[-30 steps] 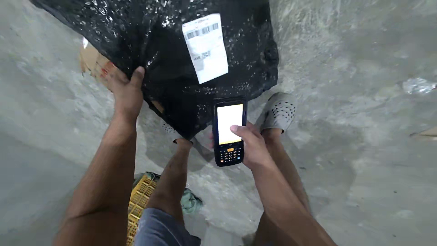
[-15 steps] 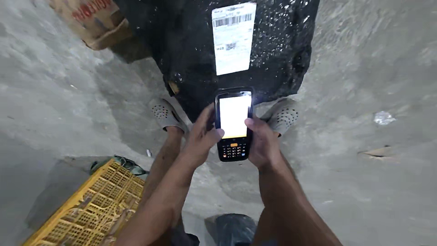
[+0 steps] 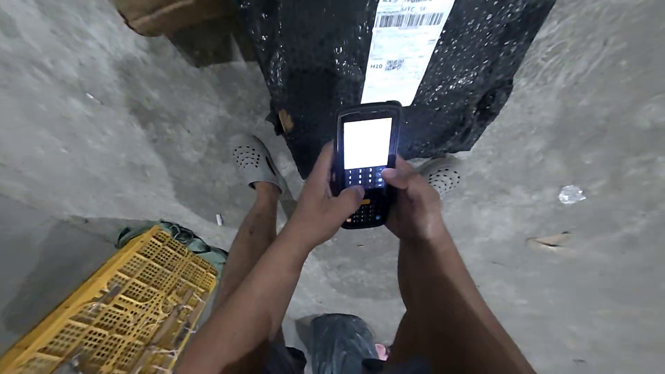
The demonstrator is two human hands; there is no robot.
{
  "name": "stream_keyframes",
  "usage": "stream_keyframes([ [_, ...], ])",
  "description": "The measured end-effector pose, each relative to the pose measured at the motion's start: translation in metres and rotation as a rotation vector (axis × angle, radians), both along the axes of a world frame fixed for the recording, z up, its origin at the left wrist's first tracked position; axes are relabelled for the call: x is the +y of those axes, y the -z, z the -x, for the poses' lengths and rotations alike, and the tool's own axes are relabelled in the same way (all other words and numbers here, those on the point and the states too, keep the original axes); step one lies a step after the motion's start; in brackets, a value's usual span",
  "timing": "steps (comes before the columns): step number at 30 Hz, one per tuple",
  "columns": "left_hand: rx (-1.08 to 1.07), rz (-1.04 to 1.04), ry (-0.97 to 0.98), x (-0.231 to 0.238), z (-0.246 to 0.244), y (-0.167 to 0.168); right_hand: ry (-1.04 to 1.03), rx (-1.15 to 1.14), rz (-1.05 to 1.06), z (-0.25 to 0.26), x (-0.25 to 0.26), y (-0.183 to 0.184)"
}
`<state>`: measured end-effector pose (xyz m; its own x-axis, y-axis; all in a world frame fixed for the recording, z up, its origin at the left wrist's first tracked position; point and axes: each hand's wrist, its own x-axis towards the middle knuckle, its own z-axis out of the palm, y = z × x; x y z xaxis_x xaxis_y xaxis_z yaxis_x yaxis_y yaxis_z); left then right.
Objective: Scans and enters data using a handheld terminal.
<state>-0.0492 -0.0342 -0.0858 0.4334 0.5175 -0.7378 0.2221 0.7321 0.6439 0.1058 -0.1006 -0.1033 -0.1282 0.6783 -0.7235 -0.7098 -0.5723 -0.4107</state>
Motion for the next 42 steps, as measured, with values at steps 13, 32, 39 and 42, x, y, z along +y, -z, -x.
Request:
stream_keyframes([
  [13,0.009,-0.010,-0.068,0.005,-0.006,0.005,-0.061,-0.039,-0.024,-0.001,0.006,0.004],
  [32,0.015,-0.117,-0.009,0.006,-0.010,0.009,0.009,-0.157,0.055,0.000,0.012,0.006],
  [39,0.030,-0.109,-0.004,0.008,-0.010,0.009,0.013,-0.171,0.067,0.000,0.015,0.004],
  [42,0.031,-0.119,-0.001,0.009,-0.010,0.009,0.015,-0.170,0.057,-0.001,0.016,0.004],
])
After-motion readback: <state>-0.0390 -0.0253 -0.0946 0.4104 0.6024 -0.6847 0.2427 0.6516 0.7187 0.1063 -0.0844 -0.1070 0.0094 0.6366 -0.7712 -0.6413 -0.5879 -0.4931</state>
